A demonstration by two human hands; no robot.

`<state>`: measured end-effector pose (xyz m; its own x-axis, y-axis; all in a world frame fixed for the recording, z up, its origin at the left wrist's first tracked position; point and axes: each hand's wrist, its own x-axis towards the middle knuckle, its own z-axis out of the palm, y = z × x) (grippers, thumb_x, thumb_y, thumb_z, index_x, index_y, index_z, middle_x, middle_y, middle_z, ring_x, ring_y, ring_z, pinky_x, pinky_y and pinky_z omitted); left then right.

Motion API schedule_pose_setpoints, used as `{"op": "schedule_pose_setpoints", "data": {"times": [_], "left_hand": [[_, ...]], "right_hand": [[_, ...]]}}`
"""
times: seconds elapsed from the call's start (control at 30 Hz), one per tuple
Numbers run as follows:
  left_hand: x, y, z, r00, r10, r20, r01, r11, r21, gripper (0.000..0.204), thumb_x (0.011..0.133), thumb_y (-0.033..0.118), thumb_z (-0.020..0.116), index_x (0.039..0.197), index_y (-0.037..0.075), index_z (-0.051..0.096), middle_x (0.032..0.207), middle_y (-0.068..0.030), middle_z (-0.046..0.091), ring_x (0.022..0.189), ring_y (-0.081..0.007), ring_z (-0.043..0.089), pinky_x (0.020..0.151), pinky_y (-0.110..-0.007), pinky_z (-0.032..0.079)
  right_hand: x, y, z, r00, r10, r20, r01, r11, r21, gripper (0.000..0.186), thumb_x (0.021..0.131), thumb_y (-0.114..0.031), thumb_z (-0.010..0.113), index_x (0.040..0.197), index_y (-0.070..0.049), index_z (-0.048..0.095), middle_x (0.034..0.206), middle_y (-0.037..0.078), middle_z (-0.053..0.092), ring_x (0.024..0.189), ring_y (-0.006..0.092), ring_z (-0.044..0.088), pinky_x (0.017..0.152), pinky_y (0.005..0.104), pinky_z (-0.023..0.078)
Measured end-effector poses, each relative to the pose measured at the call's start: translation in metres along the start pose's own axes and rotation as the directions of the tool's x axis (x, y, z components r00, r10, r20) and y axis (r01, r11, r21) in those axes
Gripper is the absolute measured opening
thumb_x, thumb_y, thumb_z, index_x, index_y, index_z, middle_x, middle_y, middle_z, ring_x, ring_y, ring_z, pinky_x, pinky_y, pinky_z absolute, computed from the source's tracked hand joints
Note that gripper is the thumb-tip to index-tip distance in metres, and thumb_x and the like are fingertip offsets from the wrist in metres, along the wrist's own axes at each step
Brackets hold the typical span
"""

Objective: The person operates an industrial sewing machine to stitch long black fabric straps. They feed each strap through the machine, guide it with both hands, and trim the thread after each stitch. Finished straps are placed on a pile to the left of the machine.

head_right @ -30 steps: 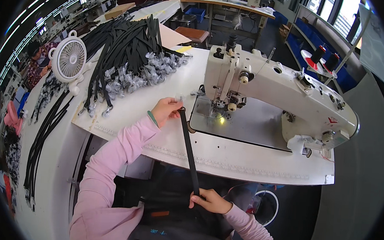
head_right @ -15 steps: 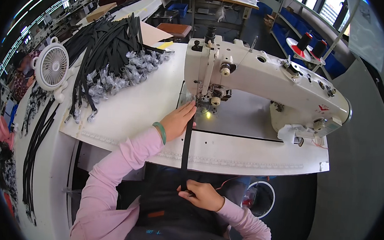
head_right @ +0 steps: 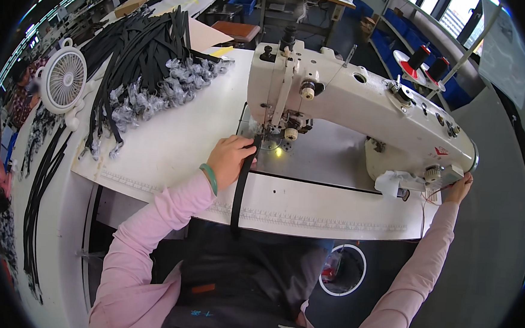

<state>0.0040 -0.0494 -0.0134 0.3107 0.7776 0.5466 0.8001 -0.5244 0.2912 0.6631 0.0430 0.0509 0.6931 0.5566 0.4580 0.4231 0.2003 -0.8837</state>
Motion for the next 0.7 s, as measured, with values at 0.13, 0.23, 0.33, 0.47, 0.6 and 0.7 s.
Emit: {"op": "schedule_pose_setpoints", "data": {"times": [0.13,0.23,0.33,0.47,0.6,0.7], "left_hand": [[-0.005,-0.006,-0.004,1.000,0.013,0.006,-0.013,0.998,0.064,0.026,0.072,0.015,0.063,0.095,0.003,0.062,0.106,-0.0112,0.059,0.099,-0.0253,0.052,0.082,-0.036,0.040],[0.003,-0.004,0.004,1.000,0.024,0.009,-0.025,0.994,0.107,0.025,0.071,0.010,0.062,0.095,0.002,0.061,0.105,-0.0132,0.058,0.098,-0.0267,0.052,0.082,-0.037,0.041],[0.012,0.002,0.012,0.998,0.059,0.009,-0.060,0.992,0.115,0.027,0.068,0.005,0.062,0.095,0.000,0.061,0.104,-0.0156,0.058,0.098,-0.0285,0.052,0.082,-0.036,0.043],[0.016,0.004,0.013,0.996,0.091,0.008,-0.091,0.989,0.113,0.031,0.063,-0.001,0.061,0.093,-0.001,0.061,0.102,-0.0167,0.057,0.095,-0.0296,0.053,0.083,-0.033,0.045],[0.016,-0.009,0.006,0.992,0.079,0.102,-0.088,0.992,0.092,0.033,0.062,0.001,0.059,0.096,0.000,0.060,0.105,-0.0166,0.056,0.098,-0.0278,0.049,0.085,-0.032,0.044],[0.018,-0.001,0.018,0.988,0.126,0.088,-0.138,0.980,0.145,0.033,0.062,0.002,0.060,0.096,0.000,0.060,0.106,-0.0165,0.056,0.099,-0.0277,0.049,0.085,-0.032,0.044]], "right_hand": [[0.048,-0.042,0.009,0.955,-0.226,0.193,0.296,0.775,-0.558,0.045,0.091,-0.041,0.038,0.112,-0.005,0.054,0.103,0.016,0.060,0.096,0.0277,0.057,0.082,0.0333,0.042],[0.098,-0.062,0.017,0.927,-0.081,0.366,0.335,0.616,-0.713,0.046,0.090,-0.042,0.038,0.109,-0.005,0.057,0.104,0.018,0.059,0.098,0.0329,0.055,0.084,0.0367,0.041],[0.129,-0.062,0.015,0.902,-0.002,0.432,0.355,0.573,-0.739,0.047,0.090,-0.042,0.038,0.109,-0.003,0.057,0.103,0.019,0.059,0.099,0.0350,0.054,0.086,0.0375,0.040],[0.138,-0.059,0.019,0.872,0.007,0.490,0.415,0.521,-0.746,0.048,0.090,-0.042,0.038,0.108,-0.001,0.057,0.104,0.020,0.059,0.101,0.0365,0.052,0.087,0.0377,0.039],[0.125,-0.056,0.039,0.867,0.008,0.499,0.423,0.517,-0.744,0.049,0.090,-0.042,0.037,0.108,-0.001,0.056,0.106,0.021,0.058,0.103,0.0358,0.052,0.088,0.0376,0.038],[0.143,-0.059,0.008,0.876,0.020,0.482,0.397,0.538,-0.744,0.051,0.090,-0.043,0.037,0.108,0.000,0.056,0.107,0.021,0.057,0.104,0.0355,0.051,0.088,0.0377,0.038]]}}
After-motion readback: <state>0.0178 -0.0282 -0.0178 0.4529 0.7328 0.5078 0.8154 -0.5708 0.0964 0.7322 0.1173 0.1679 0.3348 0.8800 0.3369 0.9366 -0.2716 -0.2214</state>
